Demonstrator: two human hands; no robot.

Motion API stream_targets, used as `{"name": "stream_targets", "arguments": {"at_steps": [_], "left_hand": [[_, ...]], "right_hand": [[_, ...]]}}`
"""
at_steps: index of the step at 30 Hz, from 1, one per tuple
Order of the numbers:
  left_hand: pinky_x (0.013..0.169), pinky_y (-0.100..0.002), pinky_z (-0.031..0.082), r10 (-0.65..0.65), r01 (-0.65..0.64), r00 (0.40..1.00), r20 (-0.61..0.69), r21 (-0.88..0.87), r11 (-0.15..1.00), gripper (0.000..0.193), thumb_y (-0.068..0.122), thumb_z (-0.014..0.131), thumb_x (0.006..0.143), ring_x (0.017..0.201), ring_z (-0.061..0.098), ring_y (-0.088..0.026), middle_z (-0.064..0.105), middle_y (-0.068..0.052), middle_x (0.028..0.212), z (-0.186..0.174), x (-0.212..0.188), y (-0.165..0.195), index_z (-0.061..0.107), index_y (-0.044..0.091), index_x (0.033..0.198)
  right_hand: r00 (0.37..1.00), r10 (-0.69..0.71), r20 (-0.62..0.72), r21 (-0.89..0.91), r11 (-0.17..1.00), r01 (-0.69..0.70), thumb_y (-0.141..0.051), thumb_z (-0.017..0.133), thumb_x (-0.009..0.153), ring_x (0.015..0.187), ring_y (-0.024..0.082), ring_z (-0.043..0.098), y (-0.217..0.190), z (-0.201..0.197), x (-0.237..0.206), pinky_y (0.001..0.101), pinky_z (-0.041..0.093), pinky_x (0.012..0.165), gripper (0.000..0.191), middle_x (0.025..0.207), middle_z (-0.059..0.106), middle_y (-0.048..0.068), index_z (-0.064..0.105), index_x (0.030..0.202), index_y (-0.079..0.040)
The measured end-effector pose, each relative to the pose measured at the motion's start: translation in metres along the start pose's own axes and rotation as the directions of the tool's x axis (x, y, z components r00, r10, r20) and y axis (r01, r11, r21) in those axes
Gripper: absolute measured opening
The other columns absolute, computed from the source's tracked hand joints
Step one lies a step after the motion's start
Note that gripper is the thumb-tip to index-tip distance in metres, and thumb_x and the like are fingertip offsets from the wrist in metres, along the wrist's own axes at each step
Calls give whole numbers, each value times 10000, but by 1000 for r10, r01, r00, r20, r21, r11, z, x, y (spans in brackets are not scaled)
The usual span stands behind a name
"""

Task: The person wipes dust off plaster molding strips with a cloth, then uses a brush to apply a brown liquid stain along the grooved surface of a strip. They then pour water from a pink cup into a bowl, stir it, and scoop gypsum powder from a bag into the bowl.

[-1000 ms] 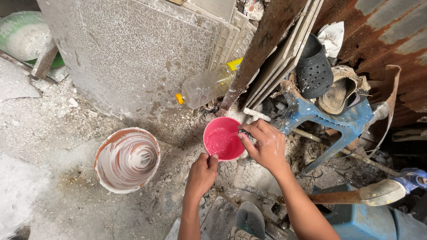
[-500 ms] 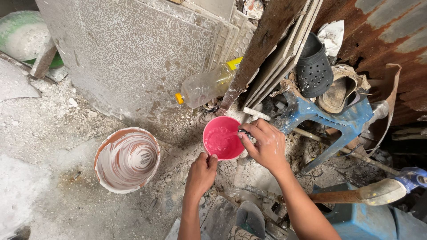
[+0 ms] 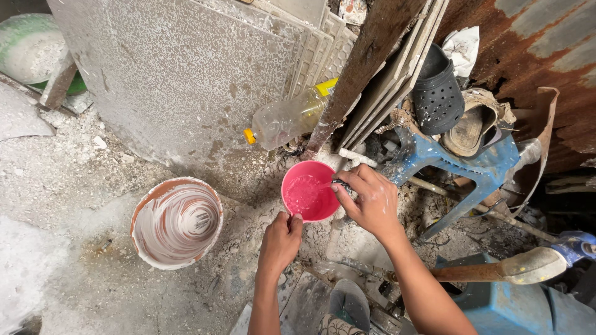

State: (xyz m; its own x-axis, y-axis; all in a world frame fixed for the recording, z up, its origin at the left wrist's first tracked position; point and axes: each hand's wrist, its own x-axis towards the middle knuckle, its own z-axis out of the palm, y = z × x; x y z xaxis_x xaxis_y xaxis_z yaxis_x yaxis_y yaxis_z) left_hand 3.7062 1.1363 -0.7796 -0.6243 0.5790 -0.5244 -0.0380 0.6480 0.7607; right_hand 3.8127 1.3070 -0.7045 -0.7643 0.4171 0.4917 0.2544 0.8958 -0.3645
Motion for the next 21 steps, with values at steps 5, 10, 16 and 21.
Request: {"name": "stream_targets", "arguments": {"at_steps": [5, 10, 16, 21], "left_hand": [[669, -436, 518, -31, 31, 1000, 6, -2, 1000, 370, 354, 509, 1006, 683, 714, -282, 726, -175, 788, 0, 1, -1, 633, 6, 1016], [634, -432, 503, -6, 6, 1000, -7, 13, 1000, 373, 352, 515, 1011, 640, 691, -274, 709, -166, 737, 2, 0, -4, 640, 1, 1001], [569, -423, 491, -15, 16, 1000, 16, -7, 1000, 351, 338, 503, 1014, 569, 676, -231, 704, -140, 692, 1, 3, -6, 641, 16, 1000], [567, -421, 490, 5, -5, 1000, -2, -1, 1000, 351, 331, 513, 1013, 576, 684, -241, 708, -157, 701, 0, 5, -8, 645, 7, 992]], "right_hand": [[1000, -4, 1, 0, 1000, 4, -270, 773, 890, 711, 263, 656, 0, 0, 0, 392, 511, 619, 190, 799, 622, 55, 762, 975, -100], [1000, 3, 3, -5, 1000, -3, -272, 771, 891, 708, 263, 654, 0, 0, -4, 391, 509, 616, 191, 794, 618, 54, 763, 976, -101], [1000, 17, 11, -8, 1000, -17, -269, 772, 888, 665, 251, 631, 0, 1, -2, 387, 486, 581, 200, 772, 599, 59, 767, 988, -97], [1000, -6, 8, -4, 1000, 6, -256, 774, 889, 661, 252, 619, 0, 0, -1, 387, 479, 582, 187, 767, 586, 59, 763, 991, -99]]}}
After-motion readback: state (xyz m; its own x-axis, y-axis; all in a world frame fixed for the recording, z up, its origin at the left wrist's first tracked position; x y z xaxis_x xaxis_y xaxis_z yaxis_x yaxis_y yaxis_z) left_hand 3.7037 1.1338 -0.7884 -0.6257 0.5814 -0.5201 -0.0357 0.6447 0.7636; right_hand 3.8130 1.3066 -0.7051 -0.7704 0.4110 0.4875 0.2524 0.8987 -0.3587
